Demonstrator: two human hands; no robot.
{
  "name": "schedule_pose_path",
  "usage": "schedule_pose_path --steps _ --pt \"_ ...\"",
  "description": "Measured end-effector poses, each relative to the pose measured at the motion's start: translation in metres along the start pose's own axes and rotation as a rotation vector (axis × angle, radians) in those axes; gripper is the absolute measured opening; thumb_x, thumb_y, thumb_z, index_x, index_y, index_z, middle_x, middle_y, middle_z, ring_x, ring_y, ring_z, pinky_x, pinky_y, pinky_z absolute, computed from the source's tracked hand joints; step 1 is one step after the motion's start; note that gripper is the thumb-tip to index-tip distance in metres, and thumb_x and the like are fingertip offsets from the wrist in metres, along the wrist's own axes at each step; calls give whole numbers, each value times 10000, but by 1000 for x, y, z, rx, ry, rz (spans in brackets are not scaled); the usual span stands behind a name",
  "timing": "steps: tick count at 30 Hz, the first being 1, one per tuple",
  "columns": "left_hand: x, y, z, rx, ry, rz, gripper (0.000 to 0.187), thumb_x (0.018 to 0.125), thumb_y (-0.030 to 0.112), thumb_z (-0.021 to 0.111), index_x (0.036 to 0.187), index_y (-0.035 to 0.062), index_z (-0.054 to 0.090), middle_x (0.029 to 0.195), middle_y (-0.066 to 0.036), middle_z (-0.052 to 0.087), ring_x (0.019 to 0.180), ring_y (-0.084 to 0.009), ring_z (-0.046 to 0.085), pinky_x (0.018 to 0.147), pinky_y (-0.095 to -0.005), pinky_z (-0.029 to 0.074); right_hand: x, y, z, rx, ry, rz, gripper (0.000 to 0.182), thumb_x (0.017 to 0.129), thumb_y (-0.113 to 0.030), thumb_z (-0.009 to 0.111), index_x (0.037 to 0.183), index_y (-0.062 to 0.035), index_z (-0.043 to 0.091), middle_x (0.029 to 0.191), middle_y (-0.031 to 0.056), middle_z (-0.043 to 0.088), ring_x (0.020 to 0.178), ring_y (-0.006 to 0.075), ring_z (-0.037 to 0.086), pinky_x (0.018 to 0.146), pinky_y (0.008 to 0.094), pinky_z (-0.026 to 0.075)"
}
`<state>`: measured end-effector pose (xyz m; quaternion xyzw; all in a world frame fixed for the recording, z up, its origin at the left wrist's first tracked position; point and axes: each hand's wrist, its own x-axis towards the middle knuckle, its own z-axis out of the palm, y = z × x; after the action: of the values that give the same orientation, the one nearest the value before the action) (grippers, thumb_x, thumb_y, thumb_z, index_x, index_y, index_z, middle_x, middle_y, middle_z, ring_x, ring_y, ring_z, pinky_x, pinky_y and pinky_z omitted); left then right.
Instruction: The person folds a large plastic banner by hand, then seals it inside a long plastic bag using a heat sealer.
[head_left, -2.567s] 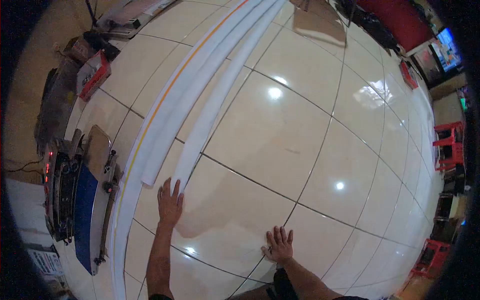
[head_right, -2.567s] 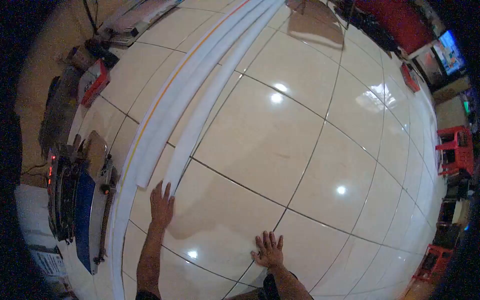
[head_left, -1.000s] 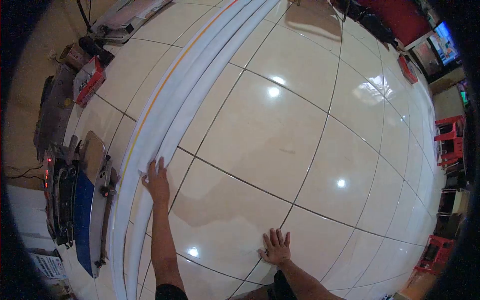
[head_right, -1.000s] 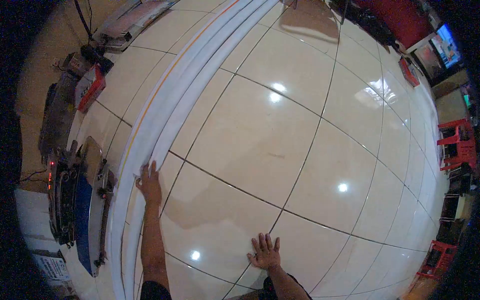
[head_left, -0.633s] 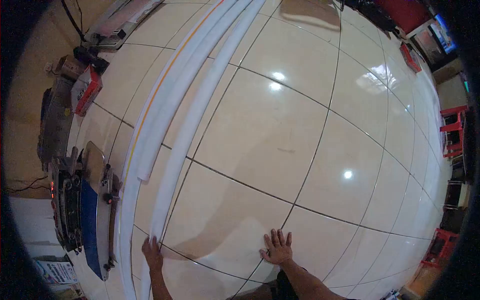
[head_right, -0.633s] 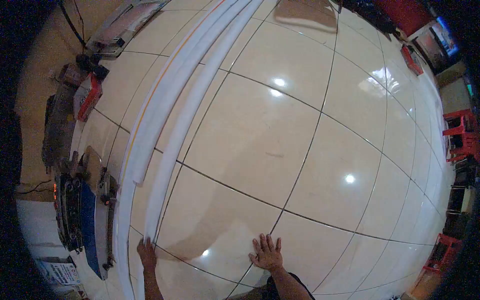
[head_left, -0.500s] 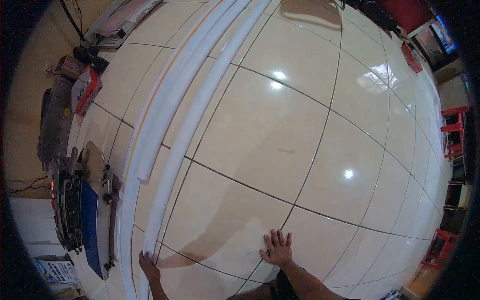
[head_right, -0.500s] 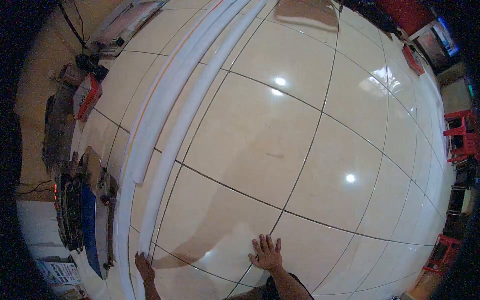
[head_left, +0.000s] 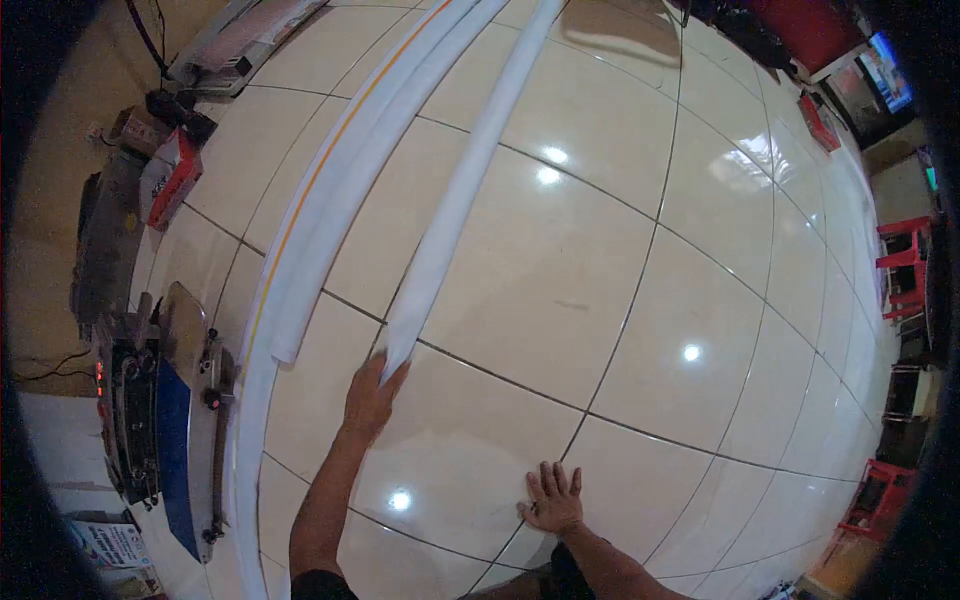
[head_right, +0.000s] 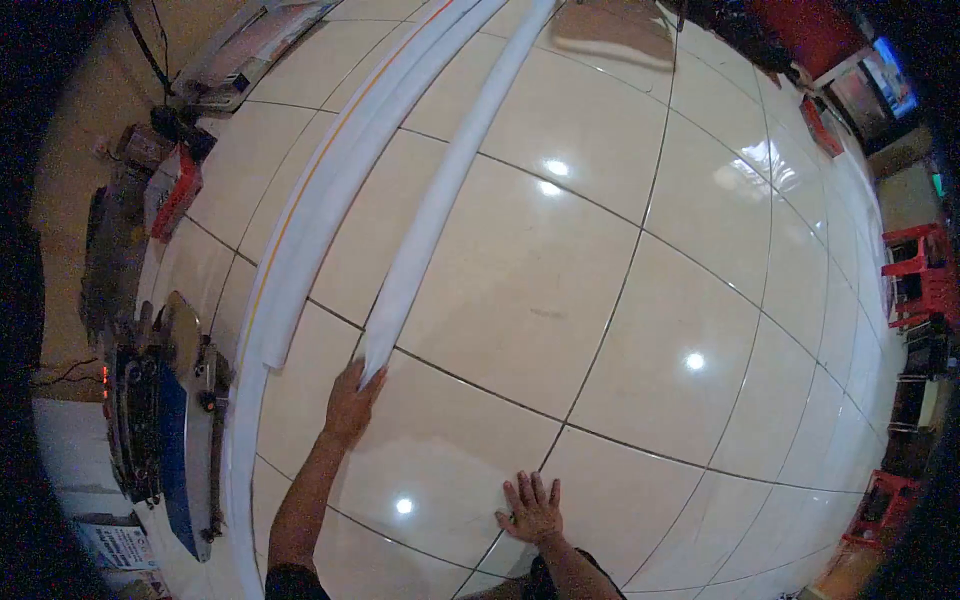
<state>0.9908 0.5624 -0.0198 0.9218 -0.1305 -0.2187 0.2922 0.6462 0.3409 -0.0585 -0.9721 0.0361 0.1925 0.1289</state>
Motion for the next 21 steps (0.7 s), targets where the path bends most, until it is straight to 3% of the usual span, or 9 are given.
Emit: schedule_pose_path --steps 2,6,8,10,11,14,16,18,21 --pt "47 38 -3 -139 -2 -7 316 932 203 551 1203 41 554 1180 -189 559 1012 -364 563 848 -457 455 -3 1 7 55 46 -37 728 814 -570 536 1395 -153 397 1451 213 322 1357 400 268 1071 662 52" --pt "181 18 28 473 432 336 472 924 273 555 1336 72 446 1328 -189 470 1192 -355 478 955 -464 414 -2 -1 5 43 90 -16 673 817 -574 524 1373 -201 449 1422 166 389 1344 344 328 1045 685 131" --pt "223 64 12 301 596 55 588 934 311 525 1441 126 294 1443 -186 341 1331 -349 333 1038 -492 342 -1 -3 4 22 52 -18 674 818 -577 520 1367 -190 454 1423 168 384 1342 350 325 1047 685 121" --pt "221 96 -8 312 492 40 662 924 348 532 1466 134 218 1464 -197 298 1348 -371 294 1061 -494 306 1 1 2 -3 -19 -4 676 820 -581 516 1361 -180 459 1425 170 380 1340 356 322 1049 684 112" --pt "210 98 -8 345 359 23 741 913 384 539 1491 143 143 1486 -208 254 1365 -392 254 1084 -495 270 -1 1 6 27 45 -10 679 820 -582 514 1360 -174 460 1426 173 377 1341 365 315 1051 683 103" --pt "131 29 -16 513 319 14 684 926 413 505 1476 142 202 1473 -235 252 1374 -367 241 1069 -517 284 -1 3 22 117 74 -76 703 821 -571 518 1386 -166 423 1441 206 345 1354 402 274 1058 681 71" --pt "36 -48 -15 530 402 -97 658 908 392 545 1455 139 280 1424 -243 327 1321 -369 329 1033 -526 316 -4 5 24 70 103 -40 734 823 -551 525 1411 -136 377 1452 243 310 1364 439 234 1060 685 51" --pt "-75 -100 -20 429 262 -89 610 881 386 586 1412 161 387 1329 -228 438 1219 -360 439 993 -505 357 -3 8 23 53 24 -171 747 842 -507 514 1438 -106 306 1470 260 261 1373 462 190 1066 681 39" --pt "-211 -163 9 652 248 -189 554 865 380 605 1368 202 459 1246 -200 510 1137 -353 498 971 -477 382 0 14 26 -13 114 -182 767 850 -488 507 1458 -97 248 1494 251 215 1391 448 154 1075 671 41"
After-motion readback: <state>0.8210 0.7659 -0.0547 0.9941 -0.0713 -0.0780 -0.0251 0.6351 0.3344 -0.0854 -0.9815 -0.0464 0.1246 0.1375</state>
